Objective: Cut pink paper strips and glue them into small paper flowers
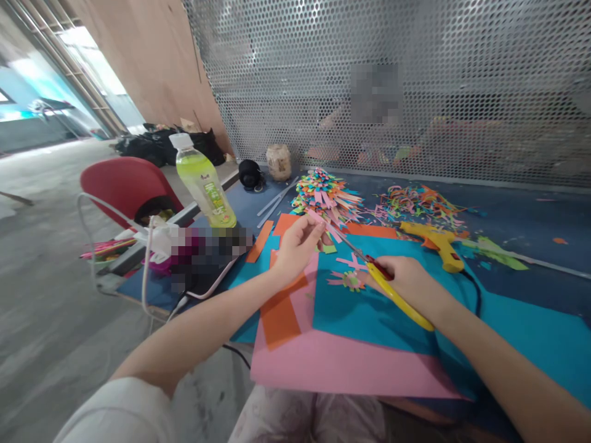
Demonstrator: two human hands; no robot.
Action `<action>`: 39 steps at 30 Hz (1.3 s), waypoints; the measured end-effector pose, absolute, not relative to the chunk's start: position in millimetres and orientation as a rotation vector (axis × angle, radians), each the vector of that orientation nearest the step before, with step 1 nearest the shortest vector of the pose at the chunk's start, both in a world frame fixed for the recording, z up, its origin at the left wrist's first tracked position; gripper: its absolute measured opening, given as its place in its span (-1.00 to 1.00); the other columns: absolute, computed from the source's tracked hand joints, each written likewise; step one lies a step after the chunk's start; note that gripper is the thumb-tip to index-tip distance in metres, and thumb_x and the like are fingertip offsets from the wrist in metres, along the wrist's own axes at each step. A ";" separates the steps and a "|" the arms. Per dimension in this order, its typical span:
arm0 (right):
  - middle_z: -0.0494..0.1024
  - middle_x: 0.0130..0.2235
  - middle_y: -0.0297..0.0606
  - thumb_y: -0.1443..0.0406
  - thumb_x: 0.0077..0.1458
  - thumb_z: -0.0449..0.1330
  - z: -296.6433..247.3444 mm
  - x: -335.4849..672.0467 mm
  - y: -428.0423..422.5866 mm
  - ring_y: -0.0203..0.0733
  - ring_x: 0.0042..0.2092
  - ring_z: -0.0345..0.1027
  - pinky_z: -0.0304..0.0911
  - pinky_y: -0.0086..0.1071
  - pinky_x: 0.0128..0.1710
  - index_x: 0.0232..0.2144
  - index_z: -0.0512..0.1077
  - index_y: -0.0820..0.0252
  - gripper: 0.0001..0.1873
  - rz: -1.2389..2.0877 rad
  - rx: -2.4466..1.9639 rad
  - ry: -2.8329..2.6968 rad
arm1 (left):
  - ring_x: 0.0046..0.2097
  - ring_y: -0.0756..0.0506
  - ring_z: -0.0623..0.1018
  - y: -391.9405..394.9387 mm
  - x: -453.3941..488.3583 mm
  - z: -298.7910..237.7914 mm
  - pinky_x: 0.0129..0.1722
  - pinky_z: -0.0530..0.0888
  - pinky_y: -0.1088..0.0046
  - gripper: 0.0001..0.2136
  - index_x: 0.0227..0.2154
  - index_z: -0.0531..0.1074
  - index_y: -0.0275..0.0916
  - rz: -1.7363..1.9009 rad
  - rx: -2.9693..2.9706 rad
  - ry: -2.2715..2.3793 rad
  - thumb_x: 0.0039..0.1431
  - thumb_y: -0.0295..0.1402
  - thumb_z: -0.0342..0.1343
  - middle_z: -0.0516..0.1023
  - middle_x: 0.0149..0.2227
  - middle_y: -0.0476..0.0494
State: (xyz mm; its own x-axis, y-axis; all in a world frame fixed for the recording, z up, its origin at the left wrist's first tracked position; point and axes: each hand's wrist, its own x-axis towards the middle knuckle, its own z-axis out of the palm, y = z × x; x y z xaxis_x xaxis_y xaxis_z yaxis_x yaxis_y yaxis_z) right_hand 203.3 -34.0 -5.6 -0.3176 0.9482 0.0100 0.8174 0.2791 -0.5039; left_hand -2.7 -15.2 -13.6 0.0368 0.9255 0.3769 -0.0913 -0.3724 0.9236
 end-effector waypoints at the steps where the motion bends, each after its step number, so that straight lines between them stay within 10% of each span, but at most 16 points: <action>1: 0.28 -0.62 -0.34 -0.17 -0.09 0.06 -4.6 202.6 -34.3 -0.31 -0.57 0.08 -0.18 -0.39 -0.57 -0.67 0.27 0.15 -0.47 0.600 -1.617 -2.243 | -0.51 0.06 0.42 -15.0 -2.9 -13.9 -0.48 0.38 0.49 -0.75 -0.48 0.27 -0.27 1.481 1.445 0.900 0.13 -0.18 0.07 0.43 -0.56 0.00; 39: 0.28 -0.61 -0.35 -0.10 -0.07 0.07 -11.8 206.8 -27.6 -0.30 -0.54 0.07 -0.13 -0.39 -0.55 -0.64 0.25 0.16 -0.54 0.641 -1.584 -2.249 | -0.50 0.06 0.42 -19.5 -0.5 -11.3 -0.49 0.38 0.51 -0.74 -0.47 0.25 -0.26 1.402 1.438 0.832 0.15 -0.15 0.03 0.39 -0.58 0.03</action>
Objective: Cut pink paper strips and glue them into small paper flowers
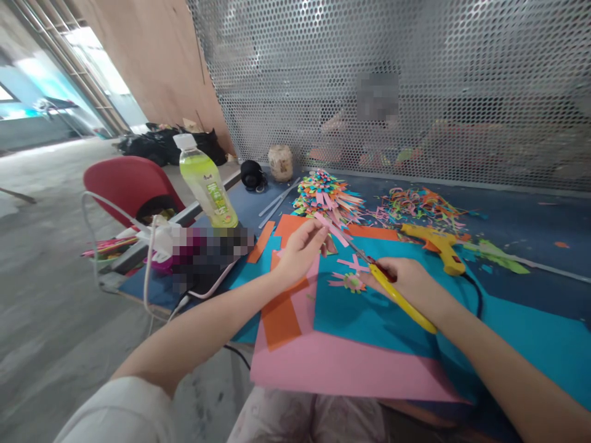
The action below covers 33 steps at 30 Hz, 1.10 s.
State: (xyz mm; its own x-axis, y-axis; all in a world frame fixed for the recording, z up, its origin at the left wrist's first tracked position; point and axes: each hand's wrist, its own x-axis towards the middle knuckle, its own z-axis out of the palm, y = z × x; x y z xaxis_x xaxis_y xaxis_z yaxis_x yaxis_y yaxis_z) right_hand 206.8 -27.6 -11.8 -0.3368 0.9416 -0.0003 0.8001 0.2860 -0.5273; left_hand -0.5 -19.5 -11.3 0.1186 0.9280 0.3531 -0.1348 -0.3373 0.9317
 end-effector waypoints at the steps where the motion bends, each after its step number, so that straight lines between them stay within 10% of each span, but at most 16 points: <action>1: 0.27 -0.61 -0.35 -0.10 -0.07 0.07 -11.5 206.7 -27.9 -0.31 -0.54 0.06 -0.13 -0.39 -0.55 -0.64 0.26 0.17 -0.53 0.643 -1.572 -2.255 | -0.50 0.06 0.42 -19.7 -0.8 -11.4 -0.48 0.38 0.51 -0.74 -0.47 0.25 -0.26 1.401 1.445 0.839 0.15 -0.16 0.03 0.39 -0.58 0.03; 33: 0.14 -0.64 -0.40 -0.14 -0.05 0.05 -10.0 208.2 -30.1 -0.34 -0.56 -0.05 -0.16 -0.40 -0.59 -0.67 0.23 0.16 -0.48 0.653 -1.553 -2.270 | -0.51 0.07 0.39 -20.9 -0.8 -13.8 -0.45 0.35 0.51 -0.74 -0.46 0.25 -0.26 1.384 1.551 0.870 0.17 -0.15 -0.01 0.41 -0.57 0.01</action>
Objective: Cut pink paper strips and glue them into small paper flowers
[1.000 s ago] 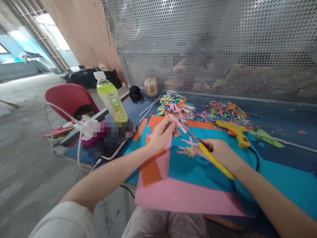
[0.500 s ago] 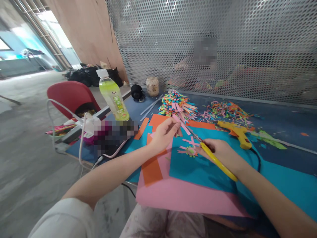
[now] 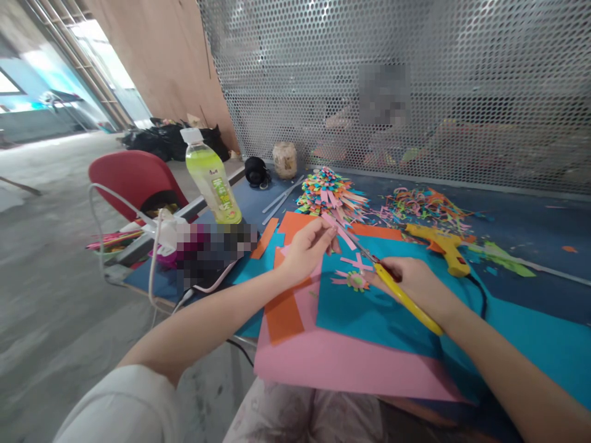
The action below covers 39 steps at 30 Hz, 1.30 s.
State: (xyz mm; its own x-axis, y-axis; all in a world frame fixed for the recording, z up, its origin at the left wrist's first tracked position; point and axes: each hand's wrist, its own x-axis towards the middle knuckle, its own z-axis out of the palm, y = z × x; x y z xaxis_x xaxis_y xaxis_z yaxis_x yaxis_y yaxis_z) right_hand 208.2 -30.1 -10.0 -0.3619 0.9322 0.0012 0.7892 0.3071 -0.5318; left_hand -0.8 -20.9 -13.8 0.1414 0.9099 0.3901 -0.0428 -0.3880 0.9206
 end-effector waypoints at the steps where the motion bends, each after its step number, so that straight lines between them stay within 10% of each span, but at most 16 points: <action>1: 0.15 -0.64 -0.40 -0.15 -0.06 0.05 -9.3 208.1 -30.2 -0.34 -0.55 -0.04 -0.15 -0.40 -0.59 -0.68 0.23 0.16 -0.47 0.644 -1.553 -2.269 | -0.51 0.07 0.39 -21.0 -0.8 -13.6 -0.45 0.35 0.51 -0.73 -0.46 0.25 -0.26 1.385 1.549 0.871 0.17 -0.15 -0.01 0.41 -0.57 0.01; 39: 0.40 -0.56 -0.29 -0.08 -0.04 0.07 -7.0 198.7 -36.9 -0.25 -0.54 0.22 -0.07 -0.40 -0.56 -0.60 0.31 0.14 -0.57 0.602 -1.589 -2.207 | -0.49 0.06 0.41 -22.1 3.6 -19.9 -0.43 0.35 0.51 -0.71 -0.46 0.29 -0.28 1.244 1.528 0.792 0.12 -0.13 0.06 0.43 -0.55 0.00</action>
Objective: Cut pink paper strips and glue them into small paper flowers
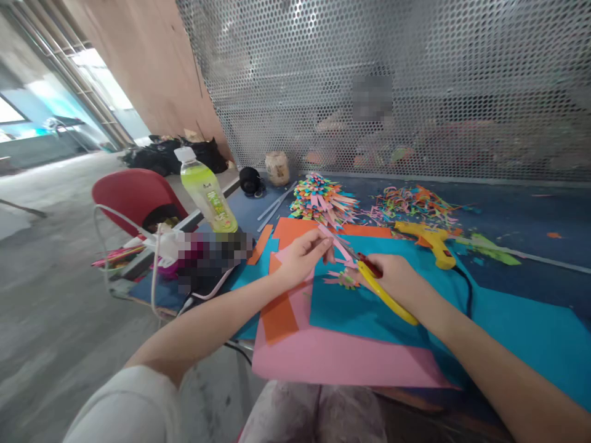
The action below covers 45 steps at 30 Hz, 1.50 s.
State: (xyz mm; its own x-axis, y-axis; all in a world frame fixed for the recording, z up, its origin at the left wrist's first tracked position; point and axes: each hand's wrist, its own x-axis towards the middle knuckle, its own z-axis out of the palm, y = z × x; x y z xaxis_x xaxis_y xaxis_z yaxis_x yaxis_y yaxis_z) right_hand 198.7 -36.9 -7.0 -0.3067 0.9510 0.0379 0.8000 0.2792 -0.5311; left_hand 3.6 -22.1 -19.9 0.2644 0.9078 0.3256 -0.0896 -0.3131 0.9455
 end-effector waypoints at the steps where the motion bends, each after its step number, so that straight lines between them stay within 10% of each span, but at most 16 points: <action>1: 0.39 -0.56 -0.28 -0.08 -0.04 0.07 -6.4 197.9 -37.0 -0.24 -0.54 0.22 -0.08 -0.40 -0.56 -0.60 0.32 0.14 -0.57 0.595 -1.601 -2.209 | -0.49 0.06 0.41 -21.7 3.4 -20.2 -0.42 0.35 0.51 -0.72 -0.46 0.28 -0.28 1.245 1.528 0.787 0.13 -0.14 0.05 0.43 -0.56 0.01; 45: 0.45 -0.47 -0.25 -0.02 -0.02 0.09 -0.8 219.3 -20.0 -0.17 -0.42 0.30 0.09 -0.38 -0.47 -0.48 0.37 0.17 -0.63 0.465 -1.564 -2.208 | -0.40 -0.03 0.57 -19.2 -1.2 -11.6 -0.50 0.49 0.54 -0.75 -0.43 0.35 -0.29 1.296 0.914 0.789 -0.17 -0.37 0.30 0.54 -0.46 -0.06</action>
State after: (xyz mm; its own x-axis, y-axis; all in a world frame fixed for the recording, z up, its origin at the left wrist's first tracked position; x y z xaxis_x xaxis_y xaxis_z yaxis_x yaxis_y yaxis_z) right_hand 219.3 -20.0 -0.8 -0.2987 0.9462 0.1244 0.8157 0.3208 -0.4814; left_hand -1.2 -19.2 -11.6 0.1203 0.9926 0.0163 -0.4411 0.0387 0.8966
